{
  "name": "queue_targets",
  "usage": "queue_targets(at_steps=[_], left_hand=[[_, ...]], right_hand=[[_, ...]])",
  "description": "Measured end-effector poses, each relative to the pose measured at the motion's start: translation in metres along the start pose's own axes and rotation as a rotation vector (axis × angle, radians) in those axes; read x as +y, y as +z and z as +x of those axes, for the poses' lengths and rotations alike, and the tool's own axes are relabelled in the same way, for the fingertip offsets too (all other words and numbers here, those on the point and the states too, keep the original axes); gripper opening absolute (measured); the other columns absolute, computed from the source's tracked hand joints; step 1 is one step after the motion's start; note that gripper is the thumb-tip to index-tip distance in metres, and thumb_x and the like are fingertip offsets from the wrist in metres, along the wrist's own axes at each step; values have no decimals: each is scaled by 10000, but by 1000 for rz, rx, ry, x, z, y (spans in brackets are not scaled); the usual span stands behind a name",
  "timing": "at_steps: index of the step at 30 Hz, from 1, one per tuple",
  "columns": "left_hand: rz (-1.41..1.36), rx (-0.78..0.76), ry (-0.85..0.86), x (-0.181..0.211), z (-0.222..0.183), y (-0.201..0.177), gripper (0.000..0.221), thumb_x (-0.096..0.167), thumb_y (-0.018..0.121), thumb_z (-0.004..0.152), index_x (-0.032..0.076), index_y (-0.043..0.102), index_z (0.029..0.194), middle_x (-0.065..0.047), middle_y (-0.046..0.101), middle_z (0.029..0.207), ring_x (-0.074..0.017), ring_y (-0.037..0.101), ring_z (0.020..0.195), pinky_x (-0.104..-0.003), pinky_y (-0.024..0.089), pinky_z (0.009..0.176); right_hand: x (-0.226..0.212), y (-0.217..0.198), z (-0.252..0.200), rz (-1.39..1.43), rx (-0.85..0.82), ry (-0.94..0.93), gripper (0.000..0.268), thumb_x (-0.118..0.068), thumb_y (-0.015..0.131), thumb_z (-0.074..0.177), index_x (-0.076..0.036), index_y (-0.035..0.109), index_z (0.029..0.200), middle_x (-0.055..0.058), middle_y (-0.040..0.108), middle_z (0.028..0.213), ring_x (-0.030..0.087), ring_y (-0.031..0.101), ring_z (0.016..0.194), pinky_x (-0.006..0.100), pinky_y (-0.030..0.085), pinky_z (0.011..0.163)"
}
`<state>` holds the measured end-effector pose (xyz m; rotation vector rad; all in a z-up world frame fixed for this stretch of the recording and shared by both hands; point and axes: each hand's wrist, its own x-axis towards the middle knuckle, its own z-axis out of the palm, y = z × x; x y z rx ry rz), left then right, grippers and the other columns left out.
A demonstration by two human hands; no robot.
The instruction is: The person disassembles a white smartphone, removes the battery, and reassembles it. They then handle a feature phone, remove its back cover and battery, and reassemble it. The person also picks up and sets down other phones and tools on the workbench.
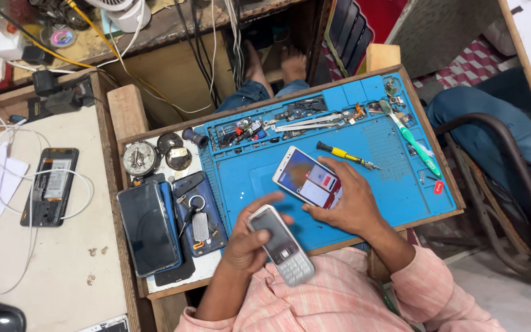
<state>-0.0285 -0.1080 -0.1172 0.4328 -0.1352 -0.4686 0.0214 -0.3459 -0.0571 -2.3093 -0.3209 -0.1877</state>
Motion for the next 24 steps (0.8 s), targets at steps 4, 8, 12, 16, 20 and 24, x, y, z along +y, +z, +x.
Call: queue_targets(at_steps=[4,8,12,16,20,24], left_hand=[[19,110,-57,-7,0,-2,426,178,740,974,-89,621,1285,-201,747,1025,-234,732,887,-342,604,766],[186,19,-212,-18,0,9,412,293,662,1050,-45,631,1284,-135,724,978,-181,705,900,-292,589,824],[755,-415,-305,-21,-5,23,440,244,685,1041,8,569,1394,-100,670,1106,-162,645,1011,-303,547,859],[634,-604,-331,-16,-7,23,423,103,633,1055,26,482,1442,-66,688,1069,-145,675,1016,-301,557,964],[575,-477,-222,-22,-9,29,398,90,635,1034,-12,484,1388,-92,680,1073,-169,664,948,-343,573,893],[452,-432,-154,-21,-12,38,664,61,587,988,32,265,1569,-132,661,1112,-186,666,916,-333,566,845]], right_hand=[[25,11,-7,323,-90,-1,873,-316,928,650,-34,536,1377,142,670,1196,304,660,1088,388,528,929],[63,10,-5,1375,-410,311,852,-269,929,793,-14,497,1481,70,554,983,173,567,786,291,482,660],[69,13,6,1753,-503,269,647,-241,895,925,-18,481,1370,123,634,1059,211,673,876,292,552,748],[42,18,16,1502,-443,346,739,-216,858,848,-71,472,1461,118,647,1129,189,677,960,289,554,797],[12,43,23,1288,-492,469,712,-161,746,858,-11,461,1493,90,659,1164,154,663,989,305,549,845],[-2,84,33,1002,-617,274,680,-49,641,880,-19,404,1517,68,632,1290,113,627,1134,280,517,962]])
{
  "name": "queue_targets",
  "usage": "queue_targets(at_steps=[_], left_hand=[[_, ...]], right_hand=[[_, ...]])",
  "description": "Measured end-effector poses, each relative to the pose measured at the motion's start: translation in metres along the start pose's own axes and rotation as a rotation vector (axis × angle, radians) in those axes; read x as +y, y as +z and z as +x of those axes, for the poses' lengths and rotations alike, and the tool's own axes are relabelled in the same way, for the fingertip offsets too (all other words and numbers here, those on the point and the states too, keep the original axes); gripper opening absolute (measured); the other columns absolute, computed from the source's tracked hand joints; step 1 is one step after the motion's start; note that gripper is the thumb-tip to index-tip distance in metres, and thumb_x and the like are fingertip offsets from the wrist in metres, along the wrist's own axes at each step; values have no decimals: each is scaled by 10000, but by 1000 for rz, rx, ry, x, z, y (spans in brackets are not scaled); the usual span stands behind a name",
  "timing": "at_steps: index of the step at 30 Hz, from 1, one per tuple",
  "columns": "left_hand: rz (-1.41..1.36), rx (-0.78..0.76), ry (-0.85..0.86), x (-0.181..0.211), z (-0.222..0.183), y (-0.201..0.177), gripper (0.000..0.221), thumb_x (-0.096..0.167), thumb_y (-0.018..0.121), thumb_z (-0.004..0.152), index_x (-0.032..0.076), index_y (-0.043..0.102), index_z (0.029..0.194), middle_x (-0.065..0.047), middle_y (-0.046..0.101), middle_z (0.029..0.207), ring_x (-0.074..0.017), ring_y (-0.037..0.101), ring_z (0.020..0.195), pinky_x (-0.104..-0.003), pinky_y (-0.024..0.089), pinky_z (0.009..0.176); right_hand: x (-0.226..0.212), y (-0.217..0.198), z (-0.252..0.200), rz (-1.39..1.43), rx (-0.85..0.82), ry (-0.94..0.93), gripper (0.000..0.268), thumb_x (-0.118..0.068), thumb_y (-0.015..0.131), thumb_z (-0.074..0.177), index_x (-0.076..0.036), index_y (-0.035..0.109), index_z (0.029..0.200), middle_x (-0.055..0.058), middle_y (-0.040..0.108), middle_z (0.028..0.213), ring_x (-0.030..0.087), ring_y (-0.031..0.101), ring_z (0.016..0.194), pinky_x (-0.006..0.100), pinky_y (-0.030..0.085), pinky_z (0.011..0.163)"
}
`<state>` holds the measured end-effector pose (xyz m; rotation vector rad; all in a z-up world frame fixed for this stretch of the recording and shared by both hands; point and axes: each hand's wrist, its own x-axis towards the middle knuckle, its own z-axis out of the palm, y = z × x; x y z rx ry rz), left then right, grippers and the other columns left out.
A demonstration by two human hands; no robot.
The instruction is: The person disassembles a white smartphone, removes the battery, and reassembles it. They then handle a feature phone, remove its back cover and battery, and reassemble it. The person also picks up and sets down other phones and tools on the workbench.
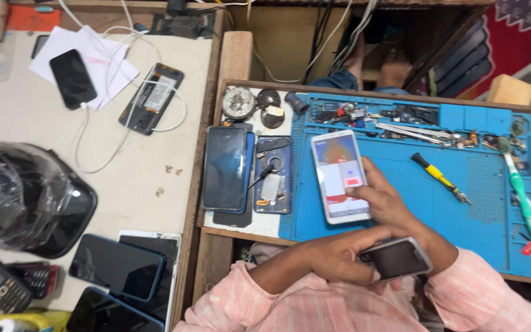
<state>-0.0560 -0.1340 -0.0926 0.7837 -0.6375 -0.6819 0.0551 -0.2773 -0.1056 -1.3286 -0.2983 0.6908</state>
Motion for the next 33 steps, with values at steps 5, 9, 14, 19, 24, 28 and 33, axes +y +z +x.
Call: queue_targets(at_steps=[5,9,14,19,24,28,33], left_hand=[[-143,104,109,20,2,2,1007,53,567,944,155,-41,1740,-180,573,1268,-217,669,1006,-364,583,884],[-65,139,134,27,-1,4,953,66,570,980,108,-43,1708,-244,559,1277,-254,653,971,-373,562,803],[108,258,215,19,5,5,1133,96,605,900,160,-184,1712,-184,491,1412,-244,629,1145,-389,564,958],[46,232,207,18,4,5,1161,130,624,910,140,-203,1725,-194,503,1402,-237,644,1092,-366,524,1025],[163,280,226,17,5,2,1149,105,628,879,110,-138,1736,-159,409,1514,-228,574,1246,-363,489,1066],[156,230,268,20,6,-1,1068,68,572,914,103,-134,1715,-166,467,1470,-228,616,1197,-333,506,1040],[54,375,256,16,10,-11,961,5,521,1050,196,-144,1717,-192,571,1352,-245,668,1134,-373,557,968]], right_hand=[[19,29,37,-237,-6,15,751,56,636,887,-79,315,1553,111,650,1215,152,653,995,306,546,792],[18,41,46,-252,-26,-77,807,40,635,902,-81,227,1588,153,670,1230,156,672,1087,284,575,881],[20,64,47,-231,10,-35,865,-3,687,857,-83,213,1576,108,668,1260,119,697,1030,257,597,779],[6,67,41,-503,-21,1,870,-67,786,843,-59,325,1581,95,658,1053,91,610,753,241,537,628],[9,63,43,-524,-41,39,795,-97,816,804,-44,444,1504,62,666,1053,82,620,704,235,518,580],[12,53,45,-423,-66,76,597,-136,781,833,-28,603,1393,45,668,1053,86,672,728,231,567,609],[-18,-11,23,-562,-97,-266,436,-111,731,905,12,662,1317,69,722,1052,108,693,874,250,582,764]])
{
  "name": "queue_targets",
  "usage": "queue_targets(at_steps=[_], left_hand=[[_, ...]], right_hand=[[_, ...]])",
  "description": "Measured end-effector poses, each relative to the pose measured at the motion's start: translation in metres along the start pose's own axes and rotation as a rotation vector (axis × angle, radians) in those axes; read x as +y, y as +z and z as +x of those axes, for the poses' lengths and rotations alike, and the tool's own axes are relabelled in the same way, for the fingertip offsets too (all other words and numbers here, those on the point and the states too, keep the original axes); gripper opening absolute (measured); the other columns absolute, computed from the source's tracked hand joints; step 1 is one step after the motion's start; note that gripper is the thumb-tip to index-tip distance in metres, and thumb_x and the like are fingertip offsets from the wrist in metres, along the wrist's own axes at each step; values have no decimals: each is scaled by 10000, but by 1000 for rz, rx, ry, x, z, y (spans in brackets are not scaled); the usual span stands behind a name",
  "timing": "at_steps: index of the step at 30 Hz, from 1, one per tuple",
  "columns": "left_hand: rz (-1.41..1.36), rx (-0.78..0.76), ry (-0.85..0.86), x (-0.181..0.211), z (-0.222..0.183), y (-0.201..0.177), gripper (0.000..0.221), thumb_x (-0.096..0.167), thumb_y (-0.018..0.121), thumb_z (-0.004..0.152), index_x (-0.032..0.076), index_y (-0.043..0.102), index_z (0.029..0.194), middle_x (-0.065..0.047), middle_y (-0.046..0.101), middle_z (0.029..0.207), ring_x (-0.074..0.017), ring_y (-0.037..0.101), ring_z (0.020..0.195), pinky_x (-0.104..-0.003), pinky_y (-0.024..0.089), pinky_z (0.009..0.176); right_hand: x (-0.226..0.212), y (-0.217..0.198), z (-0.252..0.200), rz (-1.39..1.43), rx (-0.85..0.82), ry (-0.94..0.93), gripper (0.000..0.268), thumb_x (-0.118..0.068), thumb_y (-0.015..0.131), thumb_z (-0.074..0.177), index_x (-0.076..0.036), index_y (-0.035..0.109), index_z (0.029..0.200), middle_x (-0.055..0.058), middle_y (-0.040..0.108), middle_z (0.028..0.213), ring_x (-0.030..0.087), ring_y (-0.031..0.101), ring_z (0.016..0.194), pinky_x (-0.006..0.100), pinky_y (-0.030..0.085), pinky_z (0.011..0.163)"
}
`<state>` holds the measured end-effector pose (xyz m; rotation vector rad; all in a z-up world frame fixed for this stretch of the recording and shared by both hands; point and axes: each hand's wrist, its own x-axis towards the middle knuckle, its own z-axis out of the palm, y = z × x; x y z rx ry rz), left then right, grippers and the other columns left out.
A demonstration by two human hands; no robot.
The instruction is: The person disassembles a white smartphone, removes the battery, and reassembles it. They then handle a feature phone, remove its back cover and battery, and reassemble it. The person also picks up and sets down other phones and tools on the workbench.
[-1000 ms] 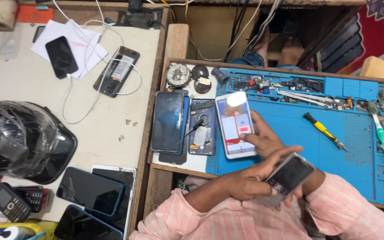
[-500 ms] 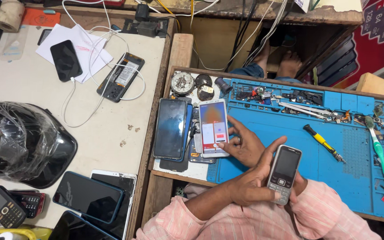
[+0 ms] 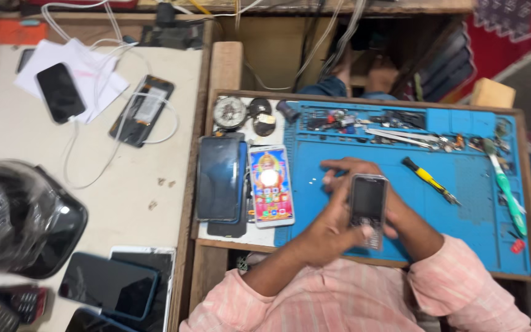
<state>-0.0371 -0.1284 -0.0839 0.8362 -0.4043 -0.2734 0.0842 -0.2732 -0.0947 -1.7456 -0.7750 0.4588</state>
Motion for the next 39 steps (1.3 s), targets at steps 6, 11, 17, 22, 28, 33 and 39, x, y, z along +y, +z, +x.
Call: queue_targets(at_steps=[6,11,17,22,28,33,39], left_hand=[[97,278,77,-22,17,-24,932,-81,471,1000,209,-99,1679,-195,567,1391,-256,650,1184,-413,573,980],[93,272,72,-34,15,-32,920,-81,459,1023,211,-122,1675,-168,518,1413,-241,592,1254,-406,558,1026],[225,261,48,-28,17,-25,888,-74,478,1042,175,-94,1674,-174,508,1435,-232,555,1323,-368,498,1101],[247,248,50,-28,17,-24,897,-74,481,1037,175,-94,1680,-171,499,1458,-227,544,1345,-356,470,1121],[131,269,35,-27,18,-24,901,-70,498,1033,195,-76,1675,-175,493,1440,-221,547,1310,-368,499,1078],[128,278,-9,-26,18,-21,925,-33,516,1013,218,-91,1664,-188,497,1434,-266,592,1272,-408,513,1075],[122,313,-45,-26,19,-25,916,24,526,1006,217,-76,1669,-233,547,1402,-315,624,1243,-440,536,1050]], right_hand=[[-2,-35,-57,249,290,355,405,-109,636,975,-3,639,1366,71,693,1042,139,660,778,279,584,686],[16,5,-62,332,235,240,563,-4,656,910,-31,507,1453,12,617,1193,90,633,985,256,582,723],[24,11,-60,408,300,248,474,93,611,876,1,600,1340,37,643,1136,96,638,941,261,582,749],[34,14,-61,454,328,196,469,101,602,859,-5,623,1316,26,648,1093,84,632,913,253,578,786],[23,16,-57,344,342,119,471,73,657,872,-5,633,1337,10,618,1110,68,589,955,220,547,836],[-10,12,-67,129,379,167,491,12,695,845,-37,630,1329,44,636,1140,79,647,928,222,552,677],[0,-73,-141,-429,914,-39,337,18,696,910,8,637,1242,96,714,1110,146,700,941,282,555,792]])
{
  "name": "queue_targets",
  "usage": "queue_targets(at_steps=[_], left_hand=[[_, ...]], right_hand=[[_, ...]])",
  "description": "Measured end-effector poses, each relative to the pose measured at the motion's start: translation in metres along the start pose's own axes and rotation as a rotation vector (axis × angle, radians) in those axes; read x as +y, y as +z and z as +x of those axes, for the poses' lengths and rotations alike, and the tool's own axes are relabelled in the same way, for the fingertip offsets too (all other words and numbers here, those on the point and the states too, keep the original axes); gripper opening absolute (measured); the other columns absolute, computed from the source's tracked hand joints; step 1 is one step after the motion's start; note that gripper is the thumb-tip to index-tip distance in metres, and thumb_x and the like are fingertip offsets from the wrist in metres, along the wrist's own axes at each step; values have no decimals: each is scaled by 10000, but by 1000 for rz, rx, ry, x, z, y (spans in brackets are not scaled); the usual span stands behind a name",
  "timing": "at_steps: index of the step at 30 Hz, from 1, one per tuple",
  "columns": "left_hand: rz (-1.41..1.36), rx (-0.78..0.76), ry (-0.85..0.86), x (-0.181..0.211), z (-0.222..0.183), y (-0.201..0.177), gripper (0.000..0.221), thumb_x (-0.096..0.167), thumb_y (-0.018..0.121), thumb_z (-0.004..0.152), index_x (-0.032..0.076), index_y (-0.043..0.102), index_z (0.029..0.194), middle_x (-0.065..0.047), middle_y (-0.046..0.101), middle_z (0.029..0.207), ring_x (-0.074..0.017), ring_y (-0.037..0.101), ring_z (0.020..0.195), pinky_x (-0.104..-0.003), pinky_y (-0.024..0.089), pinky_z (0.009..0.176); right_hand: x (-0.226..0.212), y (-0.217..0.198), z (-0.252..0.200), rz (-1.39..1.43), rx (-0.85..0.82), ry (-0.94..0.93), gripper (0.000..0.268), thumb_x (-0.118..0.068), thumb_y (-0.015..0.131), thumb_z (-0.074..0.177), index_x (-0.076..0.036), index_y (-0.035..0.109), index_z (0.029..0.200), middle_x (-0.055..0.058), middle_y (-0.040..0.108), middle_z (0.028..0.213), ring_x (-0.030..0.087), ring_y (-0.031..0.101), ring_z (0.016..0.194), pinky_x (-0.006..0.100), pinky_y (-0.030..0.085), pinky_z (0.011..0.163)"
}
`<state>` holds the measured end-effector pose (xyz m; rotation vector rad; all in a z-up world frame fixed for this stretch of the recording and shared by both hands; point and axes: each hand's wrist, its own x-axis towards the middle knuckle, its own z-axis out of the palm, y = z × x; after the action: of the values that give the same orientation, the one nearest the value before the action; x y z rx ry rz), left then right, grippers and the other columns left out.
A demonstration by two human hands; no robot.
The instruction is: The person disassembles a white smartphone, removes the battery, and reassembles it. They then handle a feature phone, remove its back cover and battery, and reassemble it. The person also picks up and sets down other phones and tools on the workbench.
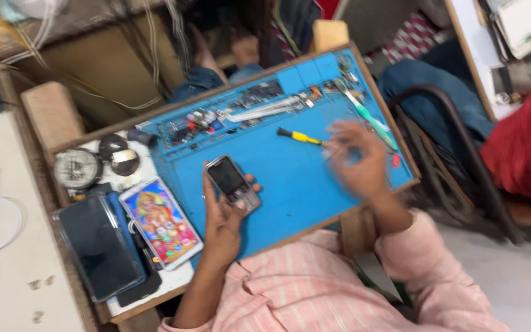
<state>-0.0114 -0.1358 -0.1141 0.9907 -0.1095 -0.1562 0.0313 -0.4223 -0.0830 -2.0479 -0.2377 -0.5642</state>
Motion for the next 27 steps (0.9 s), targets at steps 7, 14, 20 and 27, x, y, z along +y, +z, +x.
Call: queue_targets(at_steps=[7,14,20,27], left_hand=[[26,3,-40,-5,0,-2,922,9,529,985,222,-53,1667,-238,552,1409,-304,630,1238,-428,542,1019],[-21,2,-71,-4,-1,-3,906,32,536,993,221,-50,1657,-242,572,1368,-311,651,1197,-430,567,966],[-8,-23,-98,-5,0,-4,899,33,529,991,211,-51,1655,-255,580,1359,-325,656,1187,-444,564,981],[-23,-24,-81,-6,1,-7,904,1,523,973,195,-38,1655,-258,562,1380,-330,658,1183,-449,566,974]], right_hand=[[166,-170,15,539,505,376,227,-267,598,1128,-69,653,1226,71,686,1066,163,662,857,269,508,657],[237,-70,-34,1340,78,658,859,-653,389,1088,26,448,1611,214,560,1551,329,571,1383,458,425,1204],[202,-59,-16,1439,30,741,1012,-780,377,939,11,446,1565,225,564,1502,348,589,1338,481,434,1155],[198,-41,-22,1378,-47,742,901,-703,424,1009,29,487,1531,223,591,1454,326,608,1298,460,455,1139]])
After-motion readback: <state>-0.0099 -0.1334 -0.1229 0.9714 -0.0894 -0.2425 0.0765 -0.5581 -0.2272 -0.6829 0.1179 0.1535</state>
